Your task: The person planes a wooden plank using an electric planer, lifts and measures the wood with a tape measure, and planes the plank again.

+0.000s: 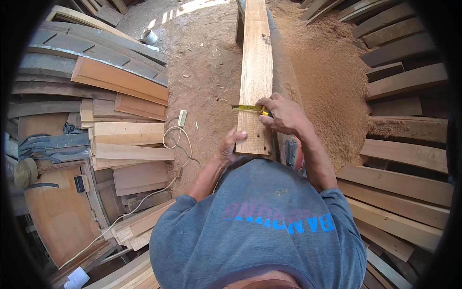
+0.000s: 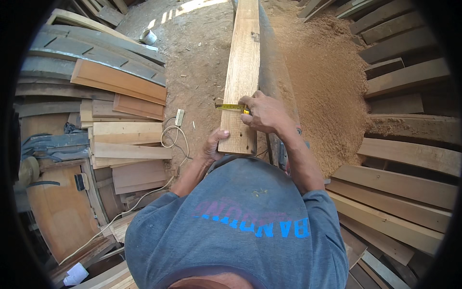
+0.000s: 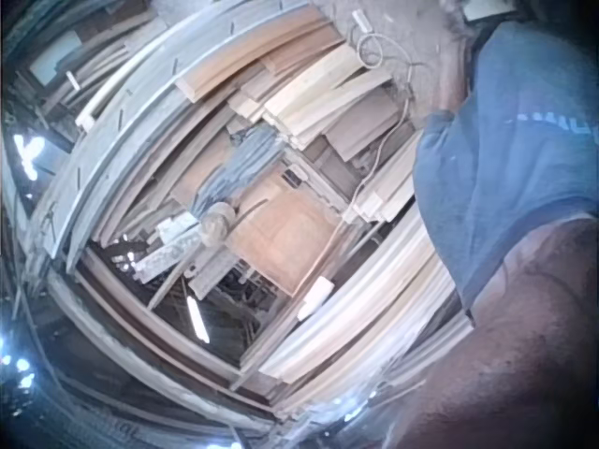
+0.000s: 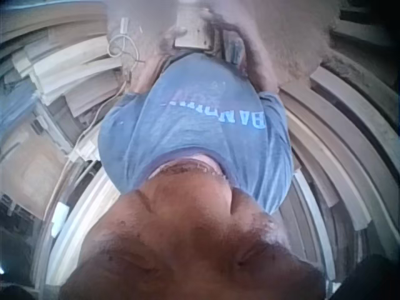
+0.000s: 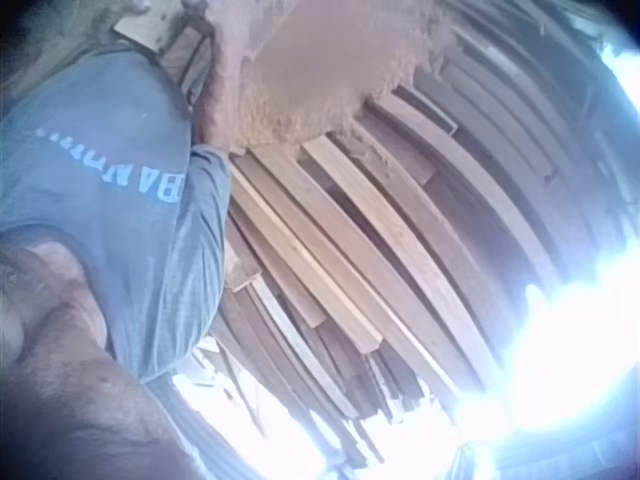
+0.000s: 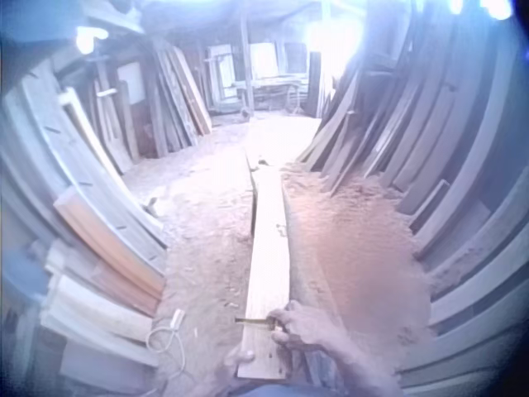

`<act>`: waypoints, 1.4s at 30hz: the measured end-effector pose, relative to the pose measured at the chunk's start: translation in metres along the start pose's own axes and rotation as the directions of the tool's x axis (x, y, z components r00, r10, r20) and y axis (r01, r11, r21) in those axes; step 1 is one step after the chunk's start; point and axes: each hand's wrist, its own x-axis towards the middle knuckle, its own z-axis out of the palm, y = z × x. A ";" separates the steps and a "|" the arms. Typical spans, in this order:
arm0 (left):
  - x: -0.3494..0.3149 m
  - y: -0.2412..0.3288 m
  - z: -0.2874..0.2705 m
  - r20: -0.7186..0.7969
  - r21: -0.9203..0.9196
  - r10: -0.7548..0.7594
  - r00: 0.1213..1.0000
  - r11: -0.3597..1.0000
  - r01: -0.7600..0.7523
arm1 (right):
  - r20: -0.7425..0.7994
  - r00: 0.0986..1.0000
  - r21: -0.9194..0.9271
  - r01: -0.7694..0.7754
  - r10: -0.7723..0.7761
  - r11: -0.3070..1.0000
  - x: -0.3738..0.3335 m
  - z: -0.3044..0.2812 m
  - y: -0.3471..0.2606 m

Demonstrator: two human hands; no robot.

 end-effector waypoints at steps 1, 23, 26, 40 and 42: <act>0.000 -0.001 -0.003 -0.001 -0.002 0.001 1.000 1.000 -0.001 | 0.002 1.000 -0.001 0.001 -0.001 1.000 0.002 0.003 0.004; 0.002 -0.007 -0.020 -0.042 -0.028 -0.042 0.998 0.999 0.041 | -0.099 0.994 0.131 -0.033 0.047 0.991 -0.028 0.007 0.082; 0.003 -0.007 -0.021 -0.034 -0.041 -0.046 0.998 0.998 0.045 | -0.090 0.995 0.125 -0.037 0.049 0.991 -0.028 0.004 0.081; 0.029 0.012 -0.001 0.082 -0.390 0.199 0.976 0.908 -0.153 | -0.483 0.778 0.567 -0.072 0.403 0.820 -0.091 0.055 0.183; 0.037 0.029 0.017 0.216 -0.424 0.247 0.945 0.895 -0.137 | -0.497 0.739 0.482 -0.202 0.455 0.853 -0.115 0.104 0.238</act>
